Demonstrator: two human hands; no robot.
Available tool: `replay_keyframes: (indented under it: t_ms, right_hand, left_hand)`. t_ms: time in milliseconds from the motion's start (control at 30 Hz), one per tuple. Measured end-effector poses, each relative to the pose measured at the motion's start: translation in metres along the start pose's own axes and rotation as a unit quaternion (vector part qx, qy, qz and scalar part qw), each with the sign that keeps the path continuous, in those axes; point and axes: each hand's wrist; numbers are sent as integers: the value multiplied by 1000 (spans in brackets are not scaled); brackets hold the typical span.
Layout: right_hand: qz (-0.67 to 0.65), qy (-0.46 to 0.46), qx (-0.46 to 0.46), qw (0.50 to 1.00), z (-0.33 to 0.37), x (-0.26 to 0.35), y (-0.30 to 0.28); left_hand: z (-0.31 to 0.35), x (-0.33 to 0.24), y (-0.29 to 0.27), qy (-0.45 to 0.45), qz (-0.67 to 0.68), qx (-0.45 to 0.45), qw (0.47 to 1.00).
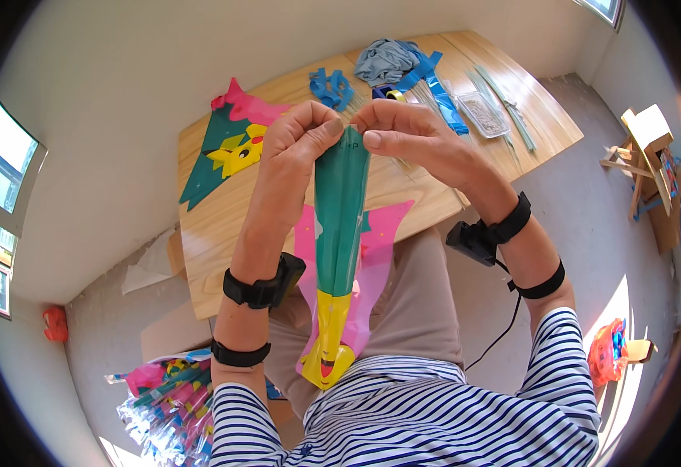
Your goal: Assembling a Pikachu-themed kite using tape and fiberglass rods on a wooden workbench.
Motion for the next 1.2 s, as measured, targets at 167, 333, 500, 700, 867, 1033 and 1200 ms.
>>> replay_keyframes:
  t_ms: [167,333,500,700,867,1033,1200]
  right_hand:
    - [132,43,111,984,2,-16,-9]
    - [66,110,-26,991,-10,-15,-29]
    - [31,137,-142,980,-20,-9,-40]
    - [-1,123,-239,963,-34,-13,-26]
    - [-51,122,-208,969,-48,-17,-14]
    - [-170,140,-166,961,-52,-21,-6]
    - [-232,150,-122,953,-53,-16,8]
  left_hand:
    - [-5,-2,-9,61,-42,-28,997]
    - [9,0,-25,173,-103,-119,972]
    - [65,-11,-36,370,-332,-122,859]
    - [119,7,-38,291,-326,-68,897]
    - [143,44,-31,340,-365,-86,863]
    - [160,69,-10,366,-414,-35,833]
    - [167,108,-13,329,-451,-43,828]
Point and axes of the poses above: each hand's wrist, its own z-axis away from the middle knuckle, its own y-axis out of the palm, x = y × z, and after that the axes turned 14 degrees about -x, right-handed
